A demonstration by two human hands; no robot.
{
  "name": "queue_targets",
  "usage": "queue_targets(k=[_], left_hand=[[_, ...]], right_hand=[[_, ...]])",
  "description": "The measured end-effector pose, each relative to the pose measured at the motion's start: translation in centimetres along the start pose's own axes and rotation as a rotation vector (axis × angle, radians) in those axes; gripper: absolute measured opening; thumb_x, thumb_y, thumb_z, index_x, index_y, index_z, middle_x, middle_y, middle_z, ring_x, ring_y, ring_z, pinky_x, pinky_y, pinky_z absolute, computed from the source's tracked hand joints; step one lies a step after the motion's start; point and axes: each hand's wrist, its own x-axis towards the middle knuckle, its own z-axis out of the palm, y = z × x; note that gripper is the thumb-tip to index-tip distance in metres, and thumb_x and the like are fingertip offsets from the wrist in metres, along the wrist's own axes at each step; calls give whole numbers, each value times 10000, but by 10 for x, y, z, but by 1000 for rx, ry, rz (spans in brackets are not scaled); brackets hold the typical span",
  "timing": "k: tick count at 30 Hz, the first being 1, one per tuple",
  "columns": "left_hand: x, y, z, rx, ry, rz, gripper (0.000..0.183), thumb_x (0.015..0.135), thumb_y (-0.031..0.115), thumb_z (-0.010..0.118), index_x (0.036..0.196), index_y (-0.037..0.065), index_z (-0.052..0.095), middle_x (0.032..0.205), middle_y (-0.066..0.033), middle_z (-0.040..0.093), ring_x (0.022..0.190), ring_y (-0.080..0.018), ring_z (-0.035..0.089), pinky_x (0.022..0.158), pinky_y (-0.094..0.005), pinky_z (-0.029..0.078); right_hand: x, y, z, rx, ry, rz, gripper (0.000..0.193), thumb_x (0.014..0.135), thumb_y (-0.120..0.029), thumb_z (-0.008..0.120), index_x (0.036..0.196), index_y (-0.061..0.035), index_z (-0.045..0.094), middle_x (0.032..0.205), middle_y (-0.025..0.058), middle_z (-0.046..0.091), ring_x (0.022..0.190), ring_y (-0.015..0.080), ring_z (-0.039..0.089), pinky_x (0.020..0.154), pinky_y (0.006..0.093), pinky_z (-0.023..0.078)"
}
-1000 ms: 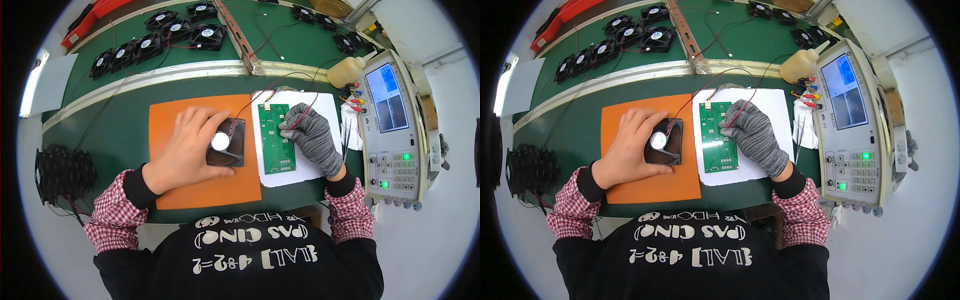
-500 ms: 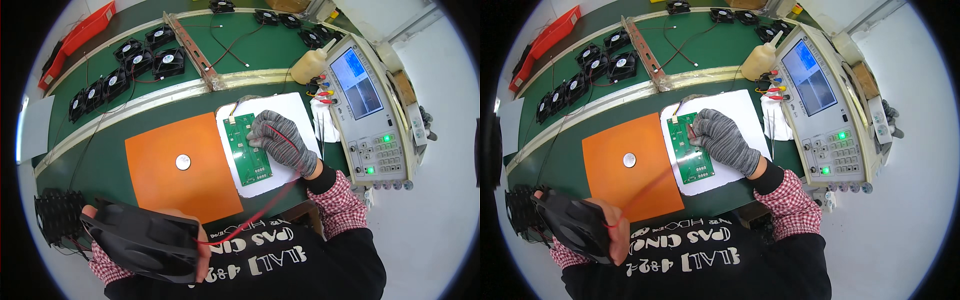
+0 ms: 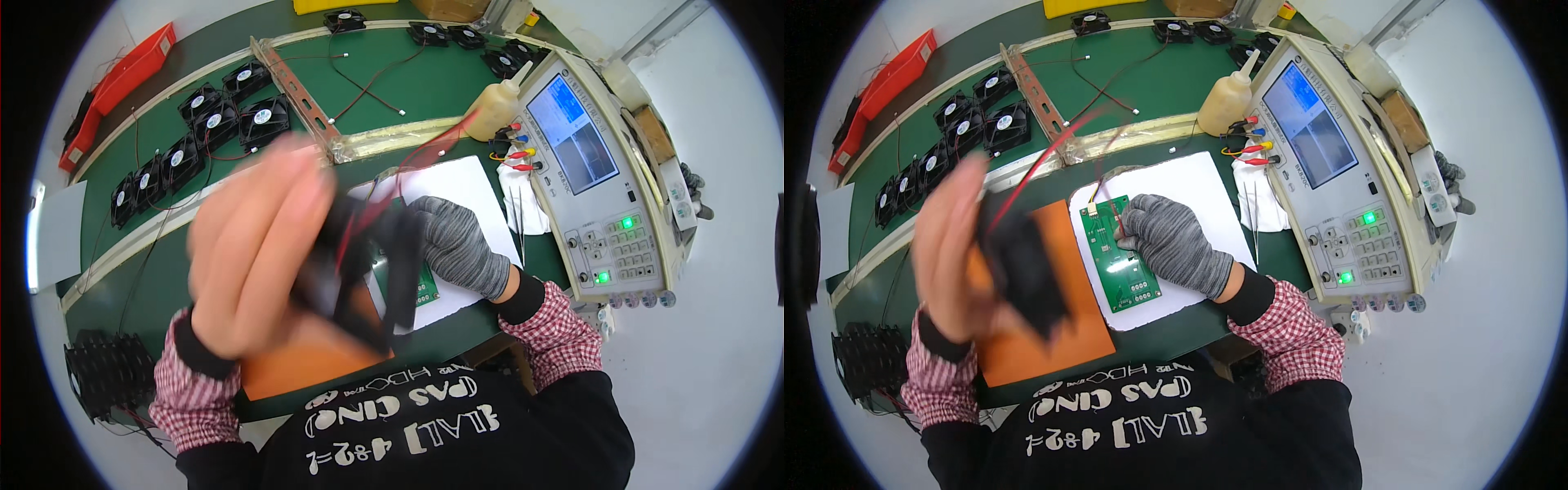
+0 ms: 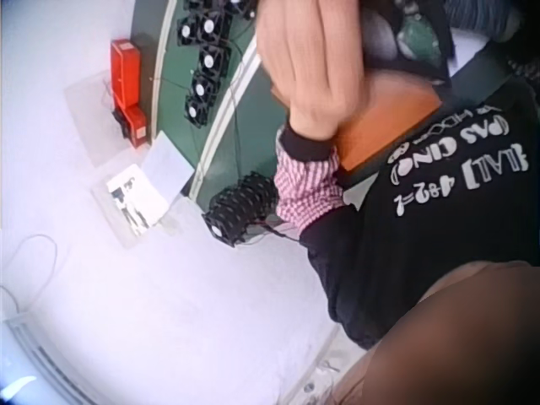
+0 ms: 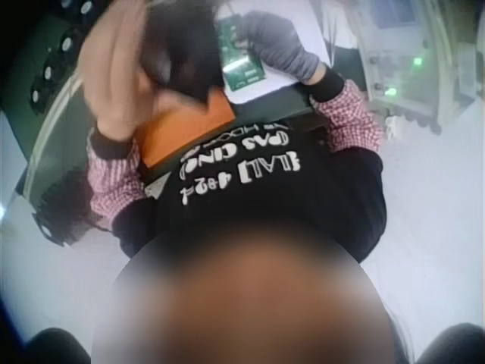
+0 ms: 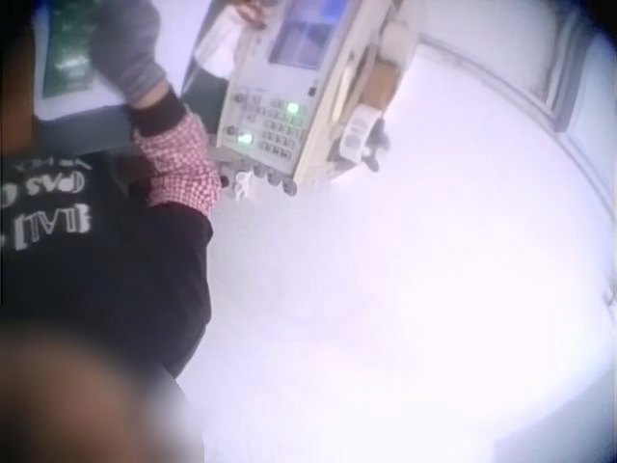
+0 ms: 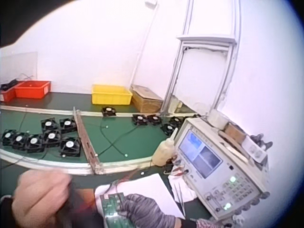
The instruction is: The person tests a green circuit board by connecting it to a series of black cooling fans. They use a red probe wire to touch specific points on the board while holding the fans, then place the fans on the table. This process is repeated for multiple fans throughout the clip.
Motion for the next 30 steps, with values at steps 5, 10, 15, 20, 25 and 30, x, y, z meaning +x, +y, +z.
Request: queue_targets(k=[5, 10, 15, 20, 25, 30], left_hand=[[-4, -105, 93, -4, -52, -384, 886, 731, 305, 808, 1435, -9, 371, 1471, -230, 393, 1351, -374, 394, 1101, -441, 346], [-52, -184, 101, 154, -519, -547, 887, 601, 423, 833, 1307, -10, 515, 1145, -160, 536, 1059, -328, 509, 955, -442, 397], [7, -47, 60, -424, -350, -105, 713, 511, 198, 849, 1159, 83, 573, 1152, -103, 546, 1055, -321, 492, 915, -405, 407], [-10, 44, 13, -738, -651, 359, 372, 807, 165, 602, 1175, 161, 547, 1258, -72, 524, 1327, -331, 415, 1037, -517, 366], [-21, -25, -34, -214, -961, -267, 416, 732, 35, 652, 1130, 111, 557, 1204, -116, 531, 1190, -346, 489, 924, -470, 433], [-56, -40, -33, 263, -330, -259, 444, 641, -7, 667, 1059, 117, 581, 1314, -125, 512, 1221, -333, 502, 988, -440, 423]], right_hand=[[2, 5, 9, 418, 140, 258, 140, 849, -110, 715, 962, -51, 658, 856, 63, 662, 792, 187, 657, 726, 292, 527], [2, 3, 4, 405, 281, 231, 345, 824, -162, 767, 1133, -66, 645, 869, 37, 634, 725, 89, 575, 678, 221, 486], [5, 0, 1, 238, 386, 35, 645, 812, -118, 750, 1387, -80, 458, 1282, 162, 548, 1073, 269, 612, 782, 293, 550], [-1, -17, 8, 239, -19, -303, 529, 711, -82, 739, 1226, -127, 623, 1154, 117, 591, 1076, 316, 590, 923, 419, 496], [11, -11, -16, -106, 49, -306, 280, 742, -54, 661, 1018, -104, 659, 911, 70, 559, 899, 283, 560, 789, 398, 495], [10, -11, -4, -68, -10, 1, 154, 770, -12, 652, 916, -38, 691, 913, 108, 583, 892, 285, 561, 767, 377, 481]])
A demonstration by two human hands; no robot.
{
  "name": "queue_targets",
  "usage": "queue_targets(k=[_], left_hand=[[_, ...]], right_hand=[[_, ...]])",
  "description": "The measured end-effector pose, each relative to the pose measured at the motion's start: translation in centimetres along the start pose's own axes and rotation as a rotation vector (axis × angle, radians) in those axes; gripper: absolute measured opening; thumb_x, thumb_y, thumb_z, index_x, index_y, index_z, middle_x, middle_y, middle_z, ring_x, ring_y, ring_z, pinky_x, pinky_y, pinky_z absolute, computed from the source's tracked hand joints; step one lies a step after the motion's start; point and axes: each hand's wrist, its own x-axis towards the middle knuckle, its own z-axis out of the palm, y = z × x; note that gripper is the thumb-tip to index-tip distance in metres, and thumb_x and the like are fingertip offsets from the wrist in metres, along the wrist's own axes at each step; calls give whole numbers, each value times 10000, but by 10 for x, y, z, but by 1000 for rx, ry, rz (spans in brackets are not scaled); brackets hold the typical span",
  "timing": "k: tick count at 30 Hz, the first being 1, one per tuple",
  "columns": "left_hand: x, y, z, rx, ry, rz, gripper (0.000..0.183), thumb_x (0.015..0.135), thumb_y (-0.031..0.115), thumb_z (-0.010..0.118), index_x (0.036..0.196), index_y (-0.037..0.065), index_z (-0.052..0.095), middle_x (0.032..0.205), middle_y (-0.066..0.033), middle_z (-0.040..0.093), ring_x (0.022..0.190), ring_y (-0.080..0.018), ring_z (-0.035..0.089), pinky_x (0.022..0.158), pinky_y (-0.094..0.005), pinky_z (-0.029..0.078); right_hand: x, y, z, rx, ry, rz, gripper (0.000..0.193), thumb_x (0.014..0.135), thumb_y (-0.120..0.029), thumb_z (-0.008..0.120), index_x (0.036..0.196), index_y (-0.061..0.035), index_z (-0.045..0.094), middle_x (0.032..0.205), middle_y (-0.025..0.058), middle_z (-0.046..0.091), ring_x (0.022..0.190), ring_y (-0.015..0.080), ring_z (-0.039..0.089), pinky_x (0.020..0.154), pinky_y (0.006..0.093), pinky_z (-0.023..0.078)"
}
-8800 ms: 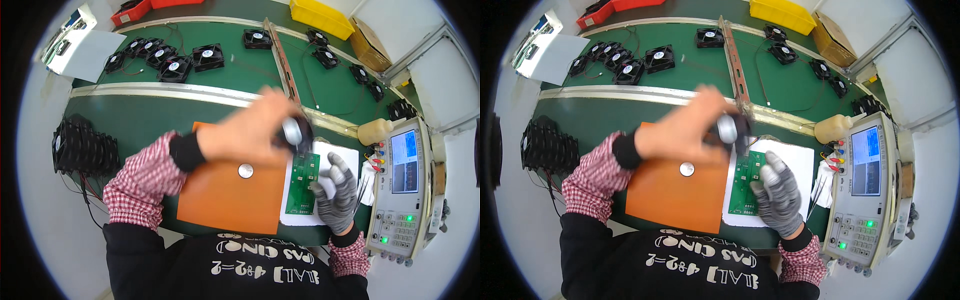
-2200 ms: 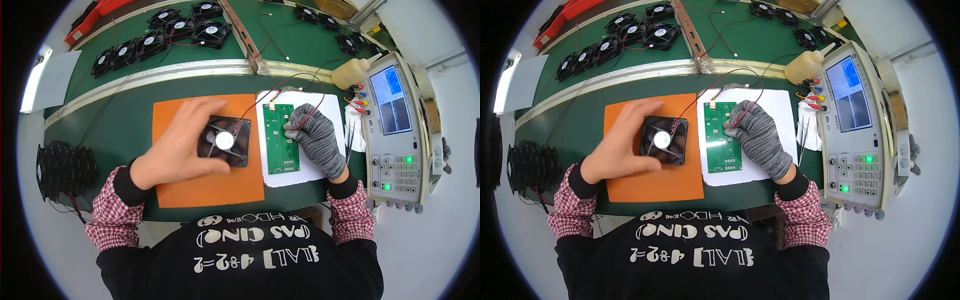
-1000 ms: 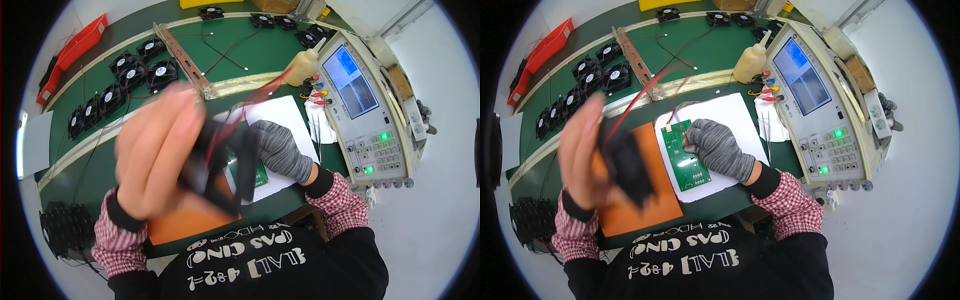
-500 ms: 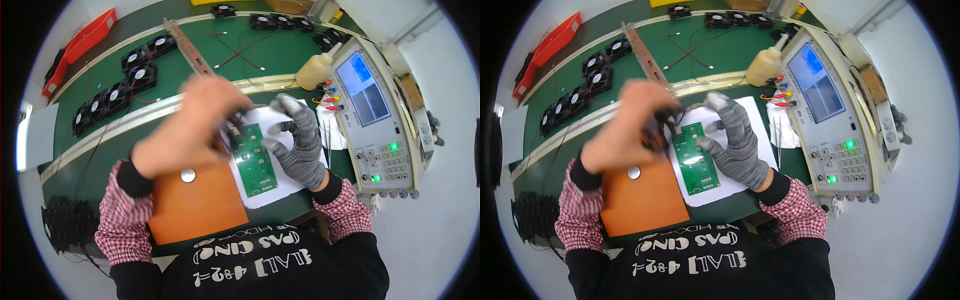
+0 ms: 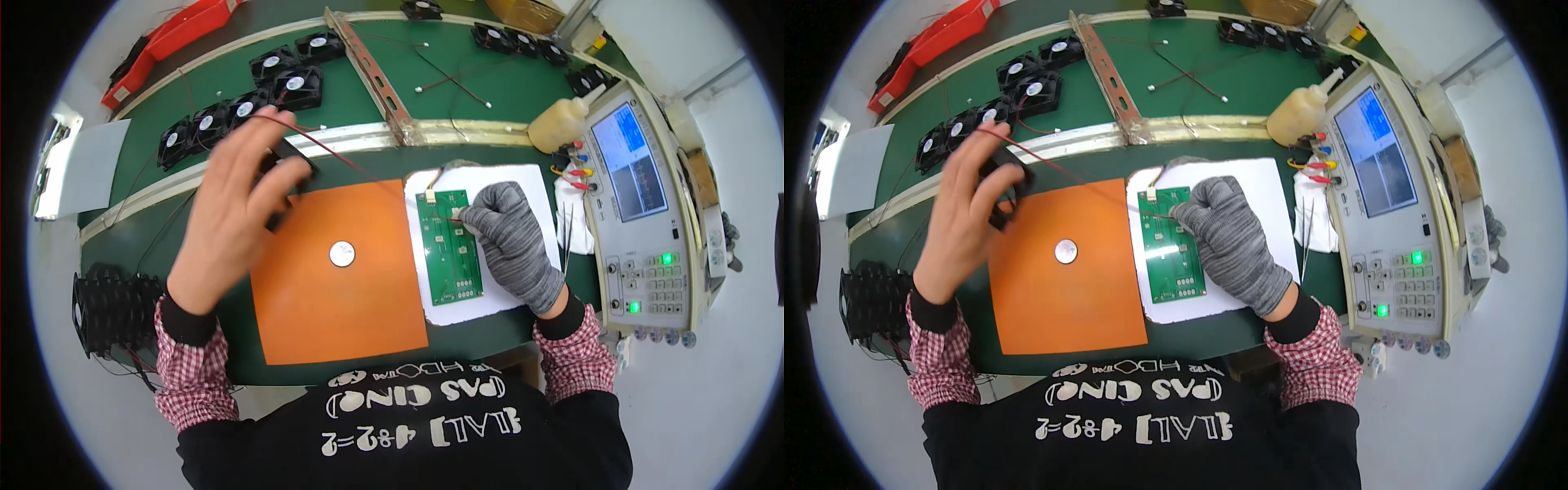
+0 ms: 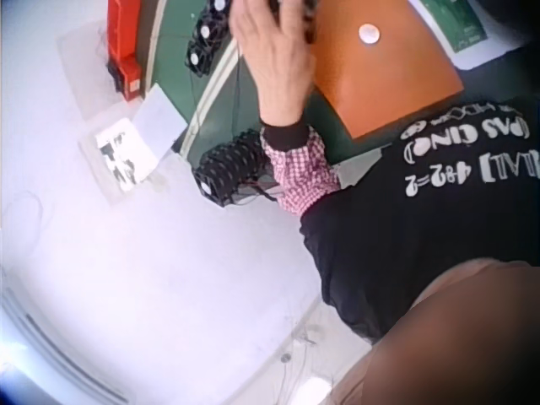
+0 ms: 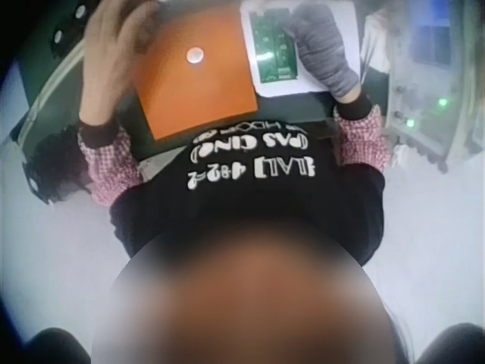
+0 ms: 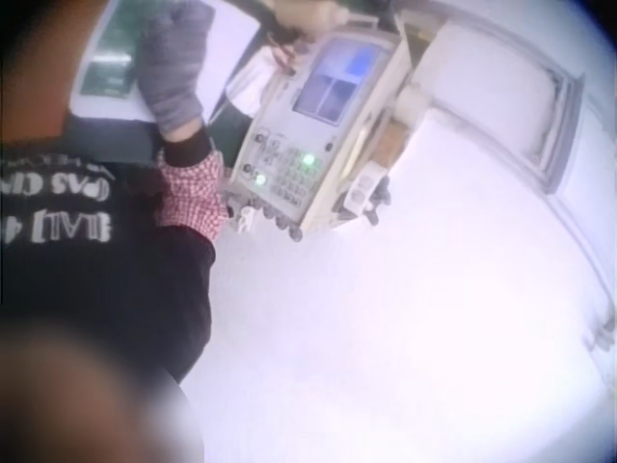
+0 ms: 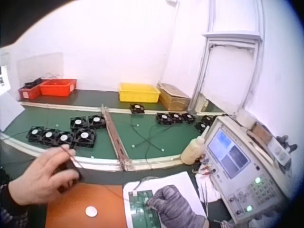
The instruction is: The person tests a green circuit board by connecting it to a series of black cooling fans. They use a red probe wire to touch specific points on the board while holding the fans, then place the fans on the table. This process is repeated for multiple fans throughout the clip.
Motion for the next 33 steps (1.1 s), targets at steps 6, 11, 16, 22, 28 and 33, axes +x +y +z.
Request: queue_targets(k=[6, 11, 16, 22, 28, 33], left_hand=[[-10, -8, -2, 490, -165, -52, 482, 657, 17, 693, 1119, 114, 594, 1308, -95, 523, 1301, -304, 436, 1041, -443, 373], [-9, 16, 10, -144, -66, 51, 486, 680, -59, 657, 1125, 126, 600, 1417, -146, 472, 1347, -376, 425, 1054, -457, 413], [-18, 27, 24, -426, -337, 69, 372, 821, -23, 506, 1144, 122, 620, 1439, -163, 455, 1297, -368, 471, 1051, -436, 415], [-24, 20, 21, -746, -266, -290, 695, 714, 176, 783, 1319, 30, 471, 1336, -187, 479, 1244, -375, 470, 1052, -425, 384], [-33, 46, 41, -552, -335, -152, 1042, 515, 370, 905, 1370, 20, 422, 1305, -167, 462, 1179, -386, 444, 1010, -472, 358], [-23, 60, 11, -319, -5, 49, 917, 572, 415, 883, 1304, 24, 494, 1147, -152, 560, 1033, -340, 545, 903, -452, 424]], right_hand=[[-3, 21, -14, -174, 9, 150, 226, 752, 4, 671, 954, -74, 737, 901, 108, 576, 873, 286, 564, 771, 381, 483], [-6, 13, 1, 440, -38, 285, 159, 808, -49, 711, 966, -56, 722, 834, 88, 615, 785, 224, 616, 728, 340, 505], [-8, 14, 11, 429, -47, 191, 122, 791, -79, 737, 894, -35, 687, 845, 100, 607, 789, 239, 614, 728, 346, 504], [-7, 17, 9, 315, -117, 175, 163, 727, -49, 771, 858, -38, 675, 853, 113, 596, 806, 274, 609, 730, 354, 502], [-6, 20, 10, 399, -140, 206, 175, 715, -40, 780, 873, -26, 708, 867, 99, 603, 825, 247, 614, 752, 339, 507], [-9, 19, 12, 443, -105, 248, 173, 696, -19, 784, 851, -22, 706, 859, 89, 601, 837, 235, 613, 768, 331, 514]])
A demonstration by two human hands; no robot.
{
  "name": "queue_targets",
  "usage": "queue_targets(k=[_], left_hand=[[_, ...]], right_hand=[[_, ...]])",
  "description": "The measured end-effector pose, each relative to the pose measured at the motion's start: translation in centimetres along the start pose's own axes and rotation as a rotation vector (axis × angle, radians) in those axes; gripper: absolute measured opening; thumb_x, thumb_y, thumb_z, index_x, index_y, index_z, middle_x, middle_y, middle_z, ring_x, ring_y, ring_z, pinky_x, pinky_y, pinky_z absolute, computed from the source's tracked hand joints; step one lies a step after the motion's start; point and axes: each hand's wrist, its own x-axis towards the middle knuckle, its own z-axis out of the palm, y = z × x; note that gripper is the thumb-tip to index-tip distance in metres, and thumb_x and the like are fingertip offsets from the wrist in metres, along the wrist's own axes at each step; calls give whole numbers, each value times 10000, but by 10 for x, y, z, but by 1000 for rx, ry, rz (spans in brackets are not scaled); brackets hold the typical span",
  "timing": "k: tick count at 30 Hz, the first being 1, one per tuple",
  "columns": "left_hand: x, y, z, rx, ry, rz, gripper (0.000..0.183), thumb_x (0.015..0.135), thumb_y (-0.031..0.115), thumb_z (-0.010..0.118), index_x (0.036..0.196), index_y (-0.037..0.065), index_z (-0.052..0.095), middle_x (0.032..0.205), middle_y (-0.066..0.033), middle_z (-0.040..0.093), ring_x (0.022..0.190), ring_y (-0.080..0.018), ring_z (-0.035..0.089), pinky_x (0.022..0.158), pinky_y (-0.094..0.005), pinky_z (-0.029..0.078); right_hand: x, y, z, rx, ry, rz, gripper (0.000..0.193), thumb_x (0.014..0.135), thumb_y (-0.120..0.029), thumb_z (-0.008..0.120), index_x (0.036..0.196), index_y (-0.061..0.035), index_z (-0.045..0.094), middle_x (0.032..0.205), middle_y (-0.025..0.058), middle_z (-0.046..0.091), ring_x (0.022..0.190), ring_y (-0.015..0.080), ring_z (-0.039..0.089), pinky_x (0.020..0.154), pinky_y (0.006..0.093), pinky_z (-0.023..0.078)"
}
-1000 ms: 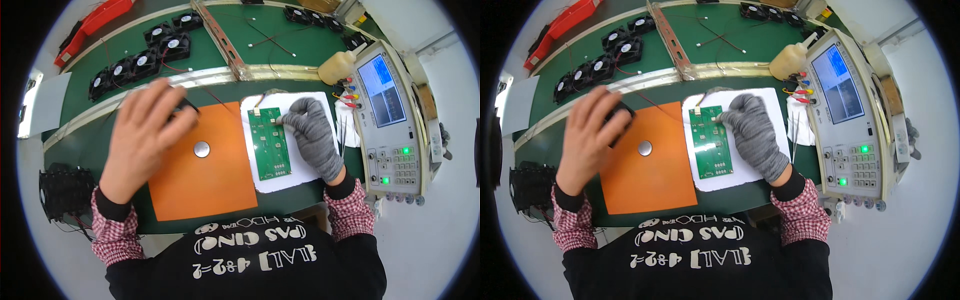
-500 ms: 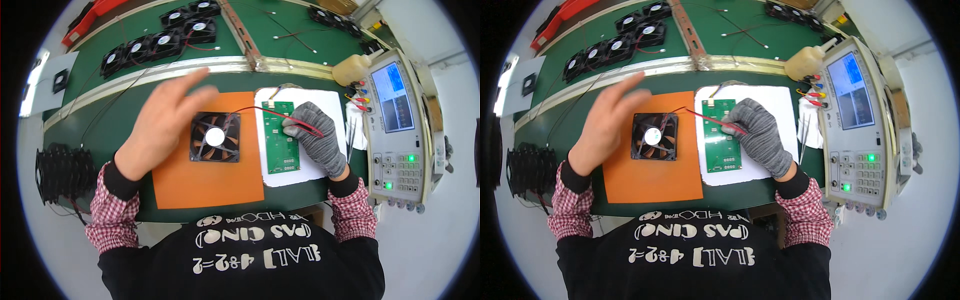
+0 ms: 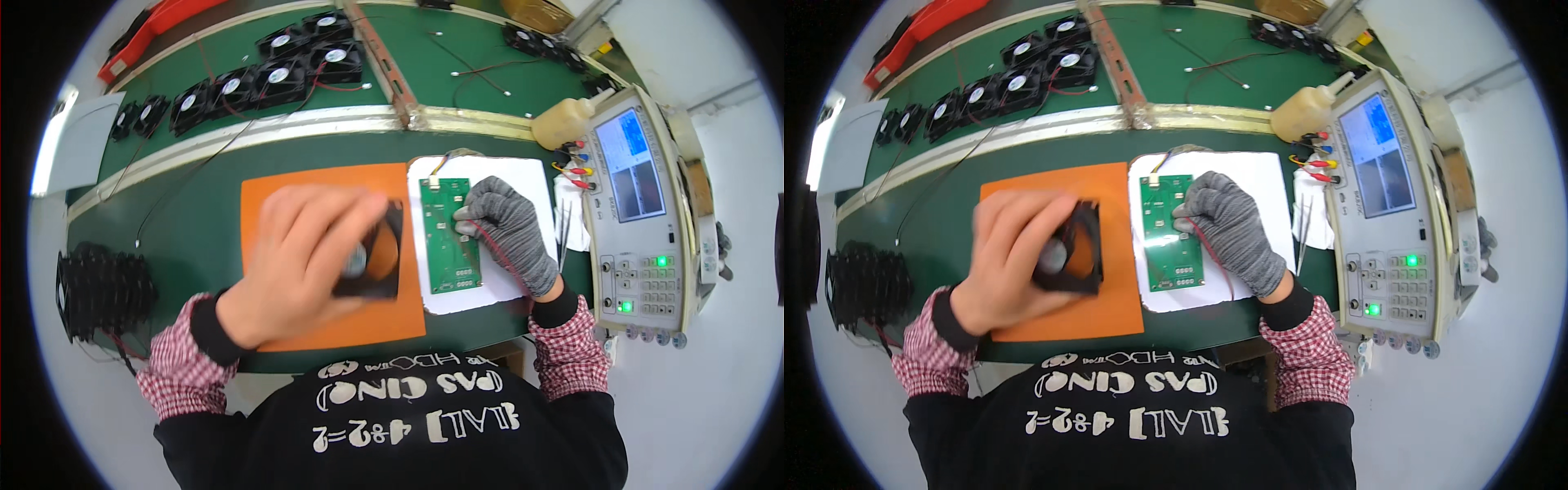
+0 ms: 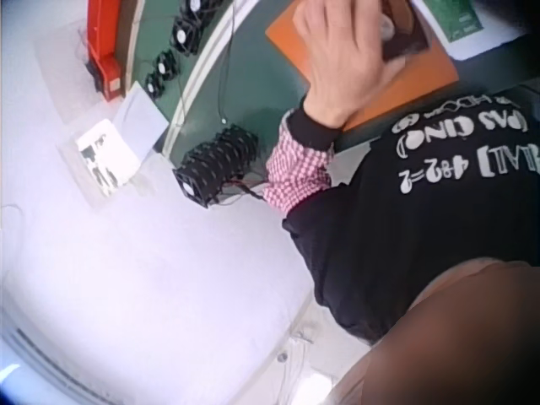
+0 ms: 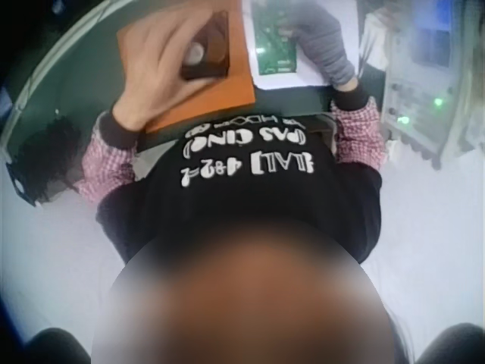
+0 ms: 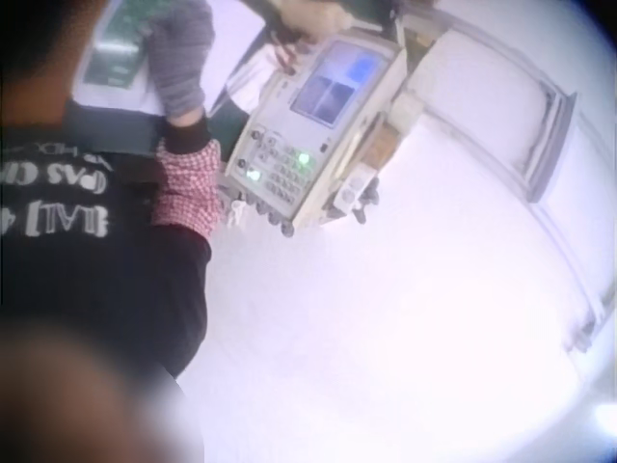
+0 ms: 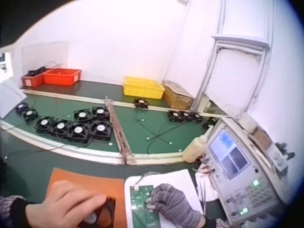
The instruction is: The person tests a green circuit board by connecting it to a series of black cooling fans. They use a red probe wire to touch specific points on the board while holding the fans, then place the fans on the table. This process is repeated for multiple fans throughout the clip.
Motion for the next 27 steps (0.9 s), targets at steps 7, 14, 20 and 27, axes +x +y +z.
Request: queue_targets(k=[7, 14, 20, 27], left_hand=[[-7, 23, -60, -2019, -401, -321, 736, 799, 579, 660, 1248, 6, 550, 1148, -168, 621, 995, -285, 606, 788, -371, 469], [-14, 29, -59, -1573, -125, -479, 662, 820, 461, 664, 1287, 32, 476, 1133, -153, 591, 947, -273, 591, 726, -365, 468], [14, 11, -23, 213, 546, 292, 623, 844, 375, 672, 1299, 6, 462, 1200, -189, 548, 1000, -316, 577, 794, -398, 464], [129, -86, 66, 86, 386, 36, 652, 895, 337, 649, 1311, -126, 456, 1372, -293, 457, 1256, -424, 466, 1050, -437, 402]], right_hand=[[1, -5, 0, -69, 8, -17, 178, 680, -23, 796, 830, -16, 701, 868, 86, 610, 856, 236, 614, 790, 337, 512], [1, -5, 0, -85, -3, -47, 162, 695, -10, 780, 819, -14, 675, 852, 88, 605, 841, 244, 616, 775, 342, 512], [2, -8, 1, -147, 3, -46, 136, 725, -59, 766, 805, -32, 659, 873, 98, 621, 842, 270, 626, 760, 375, 513], [-1, -9, -4, 32, 230, -136, 137, 795, -36, 730, 908, -45, 653, 862, 90, 640, 819, 220, 630, 743, 315, 506]])
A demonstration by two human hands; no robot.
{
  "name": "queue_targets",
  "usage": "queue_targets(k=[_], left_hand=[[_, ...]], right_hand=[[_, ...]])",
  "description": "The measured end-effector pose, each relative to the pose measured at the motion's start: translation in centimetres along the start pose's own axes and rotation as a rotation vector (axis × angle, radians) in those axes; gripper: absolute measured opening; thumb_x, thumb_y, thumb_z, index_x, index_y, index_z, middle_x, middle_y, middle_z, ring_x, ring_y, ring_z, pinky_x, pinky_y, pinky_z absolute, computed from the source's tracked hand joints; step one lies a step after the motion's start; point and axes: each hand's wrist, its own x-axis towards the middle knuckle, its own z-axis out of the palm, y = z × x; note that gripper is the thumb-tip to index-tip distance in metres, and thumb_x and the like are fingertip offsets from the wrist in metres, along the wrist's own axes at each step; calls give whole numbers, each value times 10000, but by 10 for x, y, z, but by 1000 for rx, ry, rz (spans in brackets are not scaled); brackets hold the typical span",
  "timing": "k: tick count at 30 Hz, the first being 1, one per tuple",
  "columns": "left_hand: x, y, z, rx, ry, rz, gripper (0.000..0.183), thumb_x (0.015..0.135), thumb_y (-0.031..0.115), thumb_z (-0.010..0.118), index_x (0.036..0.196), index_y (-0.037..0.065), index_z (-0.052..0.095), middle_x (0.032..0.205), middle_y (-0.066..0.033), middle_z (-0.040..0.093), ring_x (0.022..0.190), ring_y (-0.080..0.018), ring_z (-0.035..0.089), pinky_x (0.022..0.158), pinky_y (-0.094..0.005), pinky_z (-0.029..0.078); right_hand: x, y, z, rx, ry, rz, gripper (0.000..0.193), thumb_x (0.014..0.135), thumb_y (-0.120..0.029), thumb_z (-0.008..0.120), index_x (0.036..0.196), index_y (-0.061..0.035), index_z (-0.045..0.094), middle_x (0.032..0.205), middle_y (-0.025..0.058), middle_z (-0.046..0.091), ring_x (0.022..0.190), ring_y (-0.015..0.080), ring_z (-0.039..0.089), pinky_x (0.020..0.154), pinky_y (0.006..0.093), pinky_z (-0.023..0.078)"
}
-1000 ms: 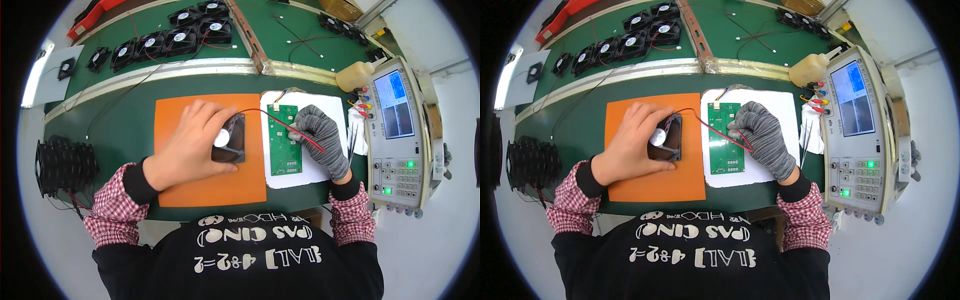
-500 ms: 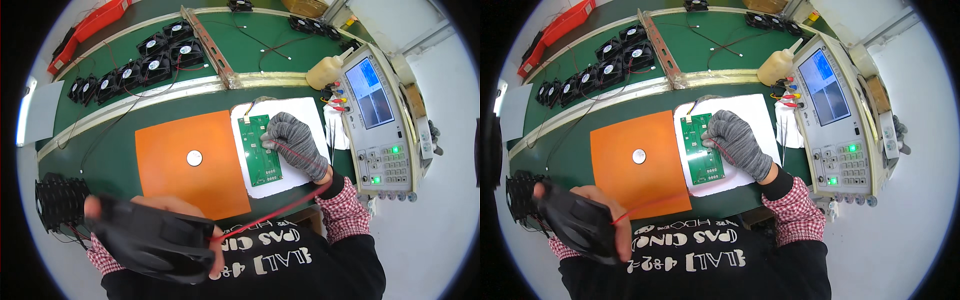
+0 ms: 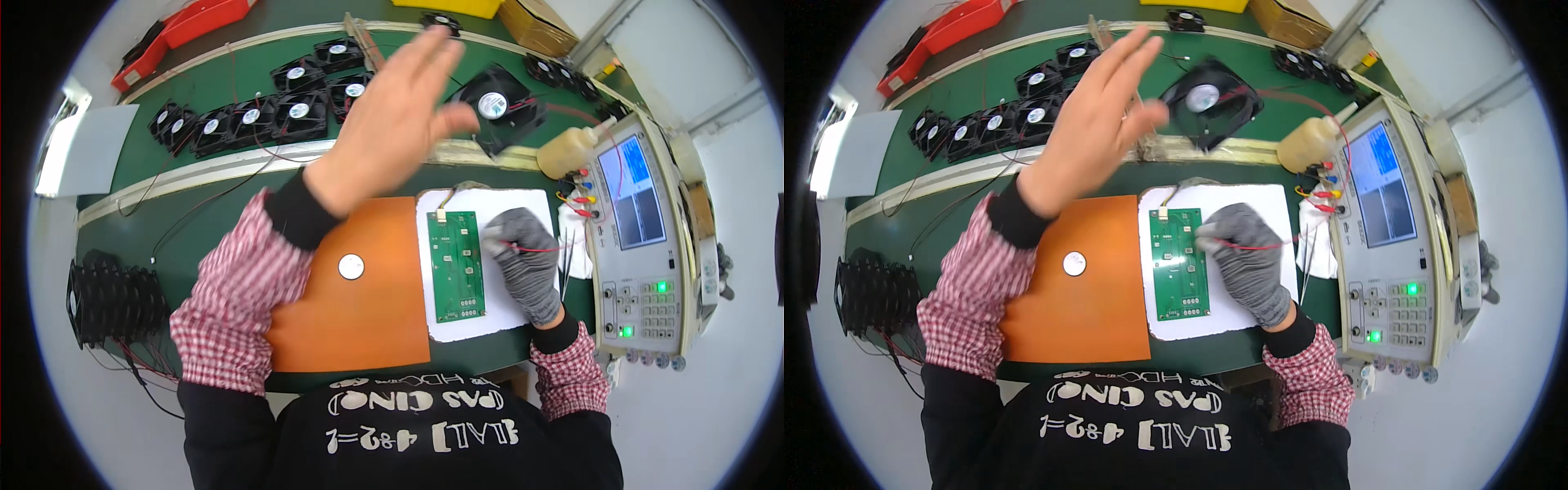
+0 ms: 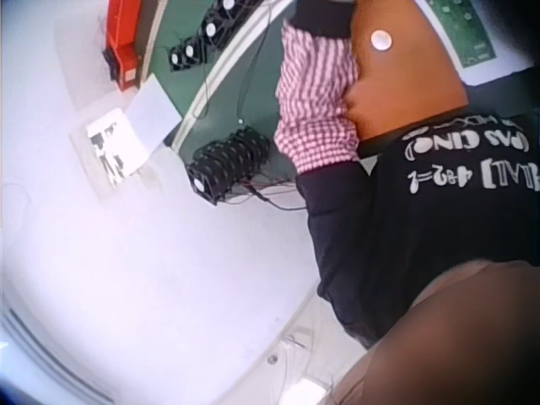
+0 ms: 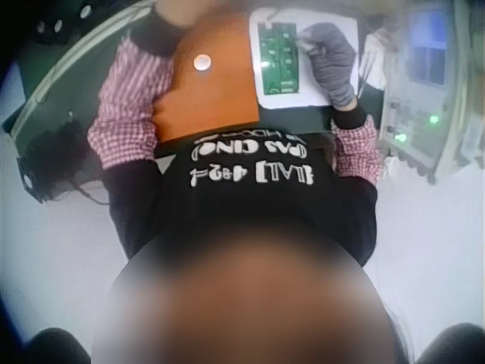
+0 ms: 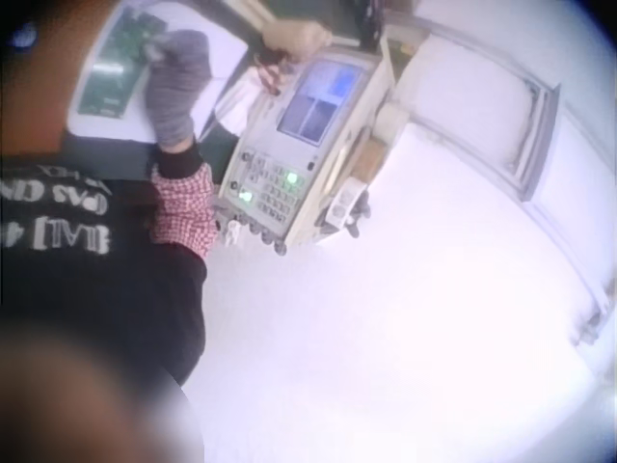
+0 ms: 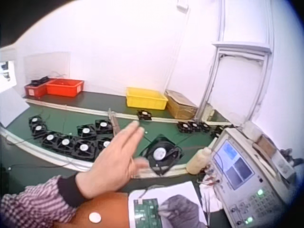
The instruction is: The person tests a green circuit board by connecting it to a series of black cooling fans. They use a red probe wire to touch specific points on the board while holding the fans, then place the fans on the table. This process is repeated for multiple fans throughout the clip.
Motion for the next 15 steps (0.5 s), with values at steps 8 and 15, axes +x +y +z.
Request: queue_targets(k=[8, 15], left_hand=[[-34, -91, 13, 268, -602, -342, 339, 665, 142, 663, 912, -57, 543, 1006, -195, 536, 978, -347, 512, 865, -437, 403], [-12, 94, -69, -366, 11, -23, 549, 648, 89, 749, 1126, -17, 501, 1117, -194, 521, 1037, -355, 541, 877, -419, 491]], right_hand=[[1, -20, 1, 418, 24, 425, 655, 772, -170, 825, 1331, -6, 527, 904, -2, 588, 804, 93, 558, 797, 234, 490], [-10, -37, -7, 1000, -336, 756, 585, 922, -226, 630, 1431, -31, 419, 1255, 90, 593, 1150, 189, 581, 936, 324, 491]])
